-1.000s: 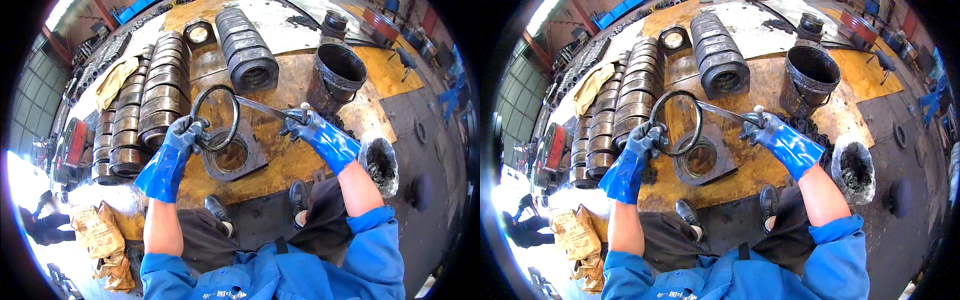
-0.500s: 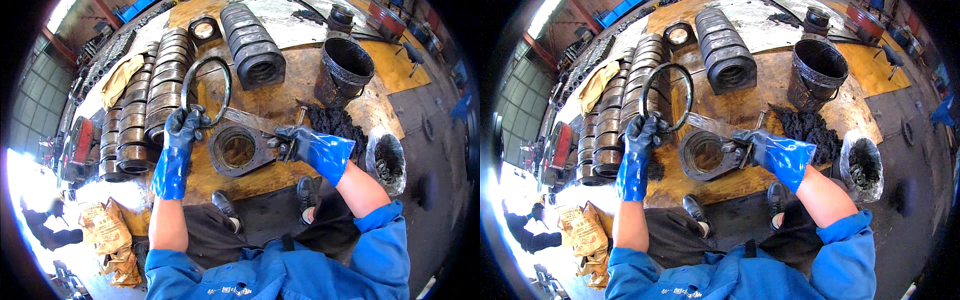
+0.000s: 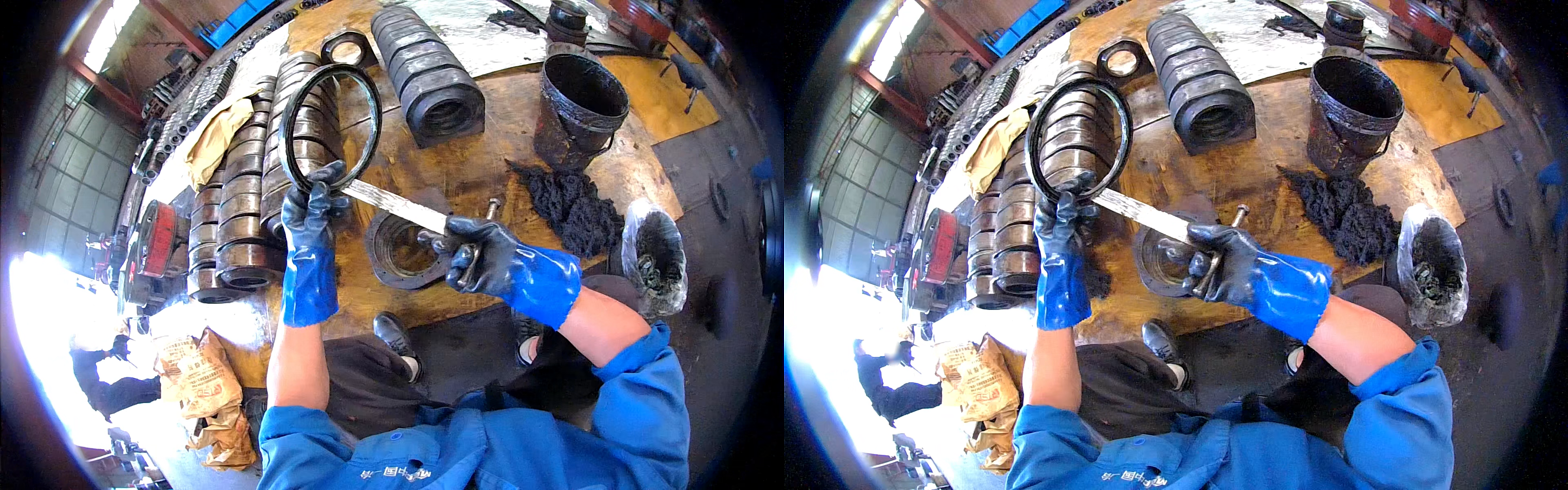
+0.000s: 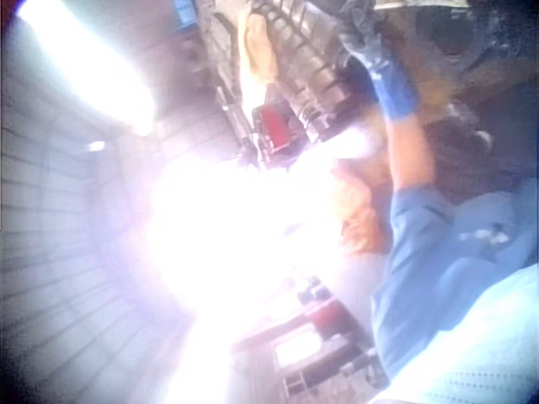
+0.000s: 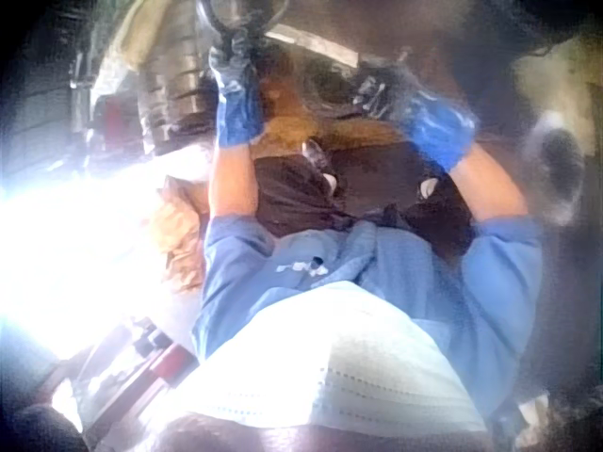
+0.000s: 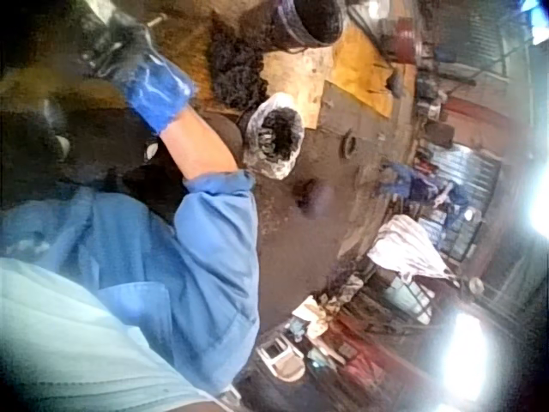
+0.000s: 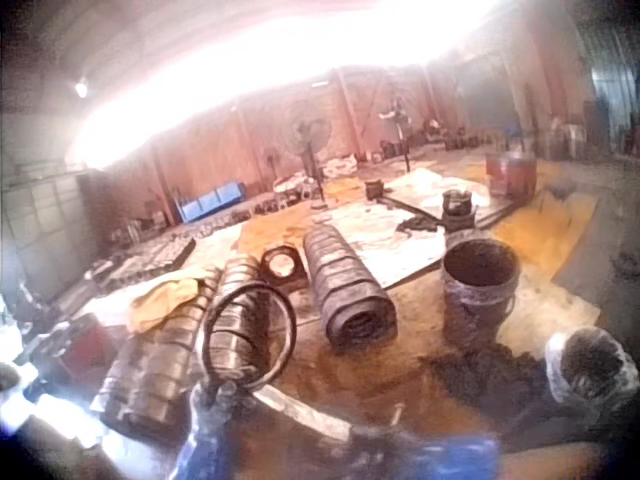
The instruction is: The person sits on the floor and uses a hammer and chisel to remove a metal ring from a cylindrical part. They then use a file to clean the inside of the ring and apply a dark substance from a bucket onto the ring using a tool.
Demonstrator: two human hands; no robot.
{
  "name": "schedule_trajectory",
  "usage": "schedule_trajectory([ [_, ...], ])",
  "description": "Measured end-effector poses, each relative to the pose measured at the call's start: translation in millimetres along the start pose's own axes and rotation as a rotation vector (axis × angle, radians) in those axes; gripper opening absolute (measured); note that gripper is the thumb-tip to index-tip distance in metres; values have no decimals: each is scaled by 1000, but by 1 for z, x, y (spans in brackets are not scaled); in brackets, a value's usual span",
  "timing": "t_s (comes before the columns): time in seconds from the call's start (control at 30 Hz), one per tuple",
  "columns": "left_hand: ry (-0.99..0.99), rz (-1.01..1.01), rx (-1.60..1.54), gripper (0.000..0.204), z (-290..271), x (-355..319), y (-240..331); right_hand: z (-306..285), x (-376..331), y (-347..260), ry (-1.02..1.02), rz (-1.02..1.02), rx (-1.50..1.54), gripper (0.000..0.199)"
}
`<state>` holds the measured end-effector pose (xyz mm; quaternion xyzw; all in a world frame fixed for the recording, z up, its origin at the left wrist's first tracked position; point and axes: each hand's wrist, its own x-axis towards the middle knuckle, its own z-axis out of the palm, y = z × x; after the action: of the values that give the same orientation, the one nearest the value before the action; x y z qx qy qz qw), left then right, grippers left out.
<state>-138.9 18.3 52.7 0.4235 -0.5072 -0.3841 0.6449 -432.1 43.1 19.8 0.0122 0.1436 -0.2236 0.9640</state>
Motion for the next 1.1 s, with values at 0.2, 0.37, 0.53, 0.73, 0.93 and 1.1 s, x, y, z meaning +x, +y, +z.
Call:
schedule_trajectory([
  [0.2, -86, -56, 16, 34, -2, -1, 12, 6, -6, -21, 214, -197, -180, 29],
  [0.37, -70, -125, 111, 25, 8, -9, 28, 6, -7, -47, 359, -292, -428, 32],
  [0.53, -66, -212, 204, 20, 1, -8, 30, -12, -4, -80, 248, -346, -679, 36],
  [0.73, -102, -315, 316, 19, -5, -13, 37, -9, -1, -88, 240, -566, -1108, 33],
  [0.93, -151, -373, 293, 18, -16, -11, 40, 0, -2, -83, 314, -783, -1492, 31],
  [1.1, -236, -453, 375, 21, -14, -13, 41, 3, 3, -83, 304, -838, -1512, 29],
])
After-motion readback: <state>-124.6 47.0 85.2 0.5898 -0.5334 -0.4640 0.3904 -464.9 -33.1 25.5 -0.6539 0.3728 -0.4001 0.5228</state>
